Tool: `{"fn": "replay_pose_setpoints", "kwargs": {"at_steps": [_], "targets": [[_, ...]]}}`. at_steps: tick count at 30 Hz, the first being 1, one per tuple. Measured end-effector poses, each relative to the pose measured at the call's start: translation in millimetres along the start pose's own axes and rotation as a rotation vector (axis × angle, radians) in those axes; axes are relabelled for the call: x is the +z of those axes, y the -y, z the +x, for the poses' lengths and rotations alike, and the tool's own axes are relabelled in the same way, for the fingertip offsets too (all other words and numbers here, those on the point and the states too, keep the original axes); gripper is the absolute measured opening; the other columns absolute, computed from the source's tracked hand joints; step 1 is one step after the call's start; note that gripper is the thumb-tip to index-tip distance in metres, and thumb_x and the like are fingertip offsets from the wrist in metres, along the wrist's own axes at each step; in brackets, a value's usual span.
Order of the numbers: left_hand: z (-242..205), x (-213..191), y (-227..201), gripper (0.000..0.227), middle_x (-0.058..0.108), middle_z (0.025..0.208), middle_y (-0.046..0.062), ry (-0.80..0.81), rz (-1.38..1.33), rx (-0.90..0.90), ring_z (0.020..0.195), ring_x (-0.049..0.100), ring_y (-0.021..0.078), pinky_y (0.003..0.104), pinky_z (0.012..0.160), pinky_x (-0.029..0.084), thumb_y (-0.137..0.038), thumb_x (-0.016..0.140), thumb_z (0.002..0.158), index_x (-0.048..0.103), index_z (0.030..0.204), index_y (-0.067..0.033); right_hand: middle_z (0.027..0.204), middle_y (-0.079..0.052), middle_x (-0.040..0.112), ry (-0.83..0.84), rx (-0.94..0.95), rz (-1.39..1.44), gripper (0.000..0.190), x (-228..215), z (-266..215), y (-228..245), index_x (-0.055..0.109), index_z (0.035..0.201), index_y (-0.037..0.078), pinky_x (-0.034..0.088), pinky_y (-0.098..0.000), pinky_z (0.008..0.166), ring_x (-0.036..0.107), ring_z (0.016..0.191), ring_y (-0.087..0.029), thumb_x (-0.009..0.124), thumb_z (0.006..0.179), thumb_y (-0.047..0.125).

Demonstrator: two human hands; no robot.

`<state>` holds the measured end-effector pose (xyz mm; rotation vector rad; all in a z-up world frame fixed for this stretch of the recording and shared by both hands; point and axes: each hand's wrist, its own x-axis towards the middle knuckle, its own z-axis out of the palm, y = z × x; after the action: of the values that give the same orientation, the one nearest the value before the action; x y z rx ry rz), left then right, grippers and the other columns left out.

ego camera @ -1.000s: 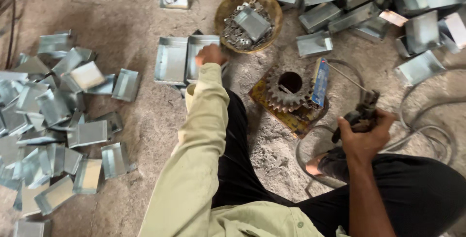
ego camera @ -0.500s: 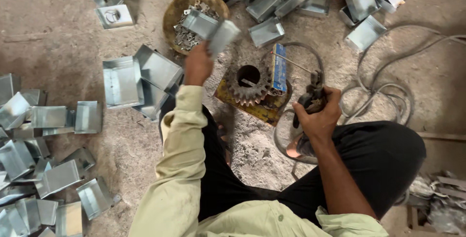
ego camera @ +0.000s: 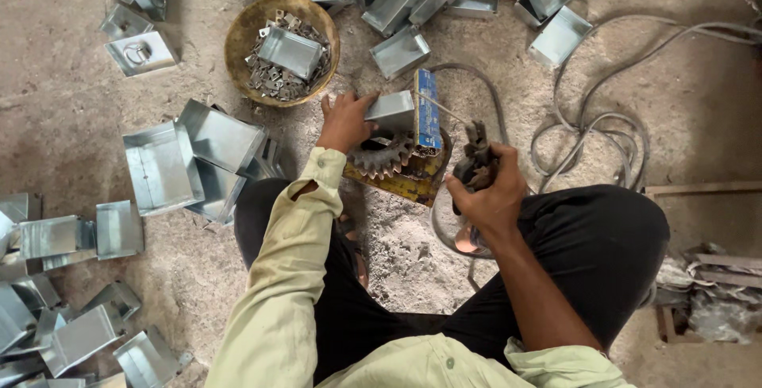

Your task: The person sits on the floor and repeatedly welds small rectangular metal boxes using a handheld welding torch. They pick up each box, position it on a jig, weld the seams, and then place the finished box into a nearby bowl.

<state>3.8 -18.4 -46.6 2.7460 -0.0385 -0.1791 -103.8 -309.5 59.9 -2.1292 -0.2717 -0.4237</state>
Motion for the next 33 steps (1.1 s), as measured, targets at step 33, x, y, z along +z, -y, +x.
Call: {"fn": "replay_pose_setpoints", "kwargs": {"at_steps": [33], "targets": [[-19,-74,21,0.035,0.056,0.142,0.014,-0.748,-0.041,0.008,0.132,0.052,0.0372,0.053,0.109,0.040,-0.016,0.075,0.093,0.065,0.127,-0.0101,0.093,-0.009,0.067,0.015,0.038,0.018,0.061,2,4,6,0.053,0.120,0.004,0.057,-0.0348,0.073,0.069,0.079,-0.020,0.090,0.075,0.019]]}}
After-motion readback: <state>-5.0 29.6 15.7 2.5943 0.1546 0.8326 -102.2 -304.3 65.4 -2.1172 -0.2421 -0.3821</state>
